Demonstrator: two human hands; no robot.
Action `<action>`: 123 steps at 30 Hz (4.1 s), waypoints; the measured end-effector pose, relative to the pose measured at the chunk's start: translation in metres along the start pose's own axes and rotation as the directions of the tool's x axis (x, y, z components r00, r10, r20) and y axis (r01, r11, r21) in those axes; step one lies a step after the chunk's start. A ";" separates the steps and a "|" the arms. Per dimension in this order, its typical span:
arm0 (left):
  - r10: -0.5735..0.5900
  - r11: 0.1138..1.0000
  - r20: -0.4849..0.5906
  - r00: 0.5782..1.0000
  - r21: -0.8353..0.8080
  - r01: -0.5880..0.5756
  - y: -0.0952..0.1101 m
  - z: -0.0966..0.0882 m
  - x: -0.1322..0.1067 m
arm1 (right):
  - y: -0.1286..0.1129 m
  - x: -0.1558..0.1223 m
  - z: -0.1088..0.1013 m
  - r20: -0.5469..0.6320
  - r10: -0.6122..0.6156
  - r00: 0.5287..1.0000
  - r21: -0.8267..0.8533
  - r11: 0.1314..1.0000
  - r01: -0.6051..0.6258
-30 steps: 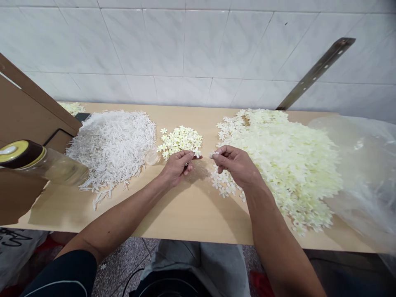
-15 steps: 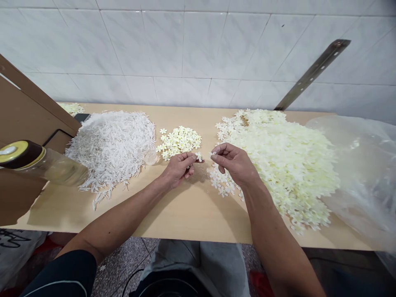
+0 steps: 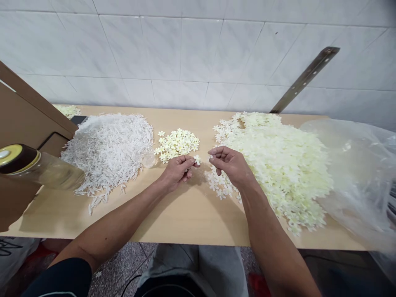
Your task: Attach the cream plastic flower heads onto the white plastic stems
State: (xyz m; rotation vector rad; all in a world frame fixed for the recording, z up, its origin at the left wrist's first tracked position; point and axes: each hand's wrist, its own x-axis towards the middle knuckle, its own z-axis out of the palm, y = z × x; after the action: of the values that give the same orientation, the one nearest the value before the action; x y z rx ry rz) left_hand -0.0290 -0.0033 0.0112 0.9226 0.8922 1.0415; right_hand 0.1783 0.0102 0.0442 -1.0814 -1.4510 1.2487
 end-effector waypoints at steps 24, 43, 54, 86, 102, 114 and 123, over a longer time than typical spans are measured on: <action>-0.015 0.998 -0.016 1.000 0.065 0.016 -0.004 0.003 -0.002 | -0.020 -0.014 -0.032 0.061 -0.069 0.996 -0.850 0.519 0.088; -0.011 0.998 -0.013 1.000 0.058 0.011 -0.001 0.009 -0.006 | -0.006 -0.009 0.021 0.022 -0.139 0.990 -0.675 0.729 0.117; -0.037 0.999 -0.016 0.999 0.001 0.037 -0.001 0.006 -0.002 | 0.002 -0.011 0.026 -0.052 -0.069 0.996 -0.613 0.790 0.022; -0.006 0.999 -0.070 0.998 0.032 0.008 0.003 0.011 -0.005 | 0.002 -0.012 0.035 -0.070 -0.201 0.977 -0.702 0.706 0.095; 0.002 1.000 -0.036 0.999 -0.021 -0.003 0.001 0.007 -0.005 | 0.002 -0.010 0.033 -0.084 -0.049 0.995 -0.509 0.861 -0.001; 0.004 1.000 -0.053 0.999 -0.028 -0.006 0.001 0.004 -0.002 | -0.003 -0.009 0.033 -0.158 -0.018 0.987 -0.470 0.881 -0.059; 0.037 0.997 -0.035 0.999 -0.062 -0.039 0.004 -0.002 0.000 | 0.003 0.001 0.018 -0.055 0.177 0.983 0.038 0.984 -0.175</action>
State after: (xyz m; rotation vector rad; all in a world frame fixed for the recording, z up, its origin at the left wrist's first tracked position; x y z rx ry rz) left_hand -0.0320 -0.0020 0.0146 0.8748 0.8677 1.1149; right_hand 0.1611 0.0082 0.0400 -1.2354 -1.3092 1.3486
